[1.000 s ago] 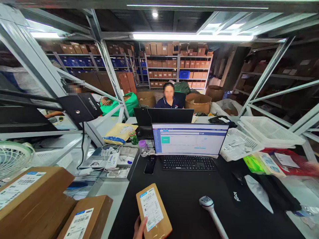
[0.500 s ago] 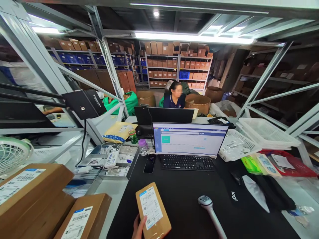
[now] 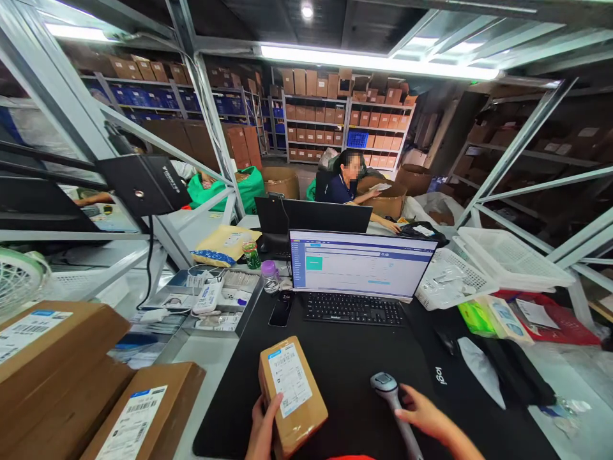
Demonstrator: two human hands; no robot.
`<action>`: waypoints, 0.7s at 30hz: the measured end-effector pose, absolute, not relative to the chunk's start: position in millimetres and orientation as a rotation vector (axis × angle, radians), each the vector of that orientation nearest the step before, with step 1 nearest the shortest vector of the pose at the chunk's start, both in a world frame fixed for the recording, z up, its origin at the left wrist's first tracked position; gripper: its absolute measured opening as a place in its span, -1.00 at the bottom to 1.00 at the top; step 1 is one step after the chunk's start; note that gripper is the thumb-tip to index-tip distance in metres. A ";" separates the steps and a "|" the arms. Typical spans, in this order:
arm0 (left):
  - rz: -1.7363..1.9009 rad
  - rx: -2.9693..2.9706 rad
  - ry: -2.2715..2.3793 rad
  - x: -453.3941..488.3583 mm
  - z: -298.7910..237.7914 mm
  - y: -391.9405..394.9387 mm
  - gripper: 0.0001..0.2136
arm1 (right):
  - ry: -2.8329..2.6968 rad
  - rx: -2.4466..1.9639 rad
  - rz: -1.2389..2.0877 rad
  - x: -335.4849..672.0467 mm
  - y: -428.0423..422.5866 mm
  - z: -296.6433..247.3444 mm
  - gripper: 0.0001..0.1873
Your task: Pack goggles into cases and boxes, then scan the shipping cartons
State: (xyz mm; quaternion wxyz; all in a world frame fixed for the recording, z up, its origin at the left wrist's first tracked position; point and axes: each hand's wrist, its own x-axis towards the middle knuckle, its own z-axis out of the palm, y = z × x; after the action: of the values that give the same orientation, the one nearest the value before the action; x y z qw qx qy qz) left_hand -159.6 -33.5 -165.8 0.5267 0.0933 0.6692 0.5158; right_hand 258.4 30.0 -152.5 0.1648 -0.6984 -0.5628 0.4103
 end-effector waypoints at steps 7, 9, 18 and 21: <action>1.286 0.688 1.761 -135.7 -158.0 -4.9 -0.05 | -1.346 -2.110 1.373 193.3 29.1 -202.5 -0.73; 1.266 0.829 1.826 -128.8 -154.4 -1.9 -0.04 | -1.305 -2.110 1.425 200.3 23.6 -193.8 -0.80; 1.216 1.171 1.920 -100.0 -135.8 6.1 -0.05 | -1.401 -1.333 1.609 194.7 -13.6 -68.9 -0.41; 1.207 1.196 1.883 -90.2 -134.1 7.2 -0.05 | -1.384 -1.274 1.644 183.6 -13.0 -47.6 -0.27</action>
State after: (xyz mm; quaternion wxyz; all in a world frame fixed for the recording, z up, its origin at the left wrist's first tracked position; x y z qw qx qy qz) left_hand -90.2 7.2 -134.1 0.2981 0.4501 0.7087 0.4542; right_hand 183.6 -13.0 -47.6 0.3161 -0.4838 -0.5257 0.6242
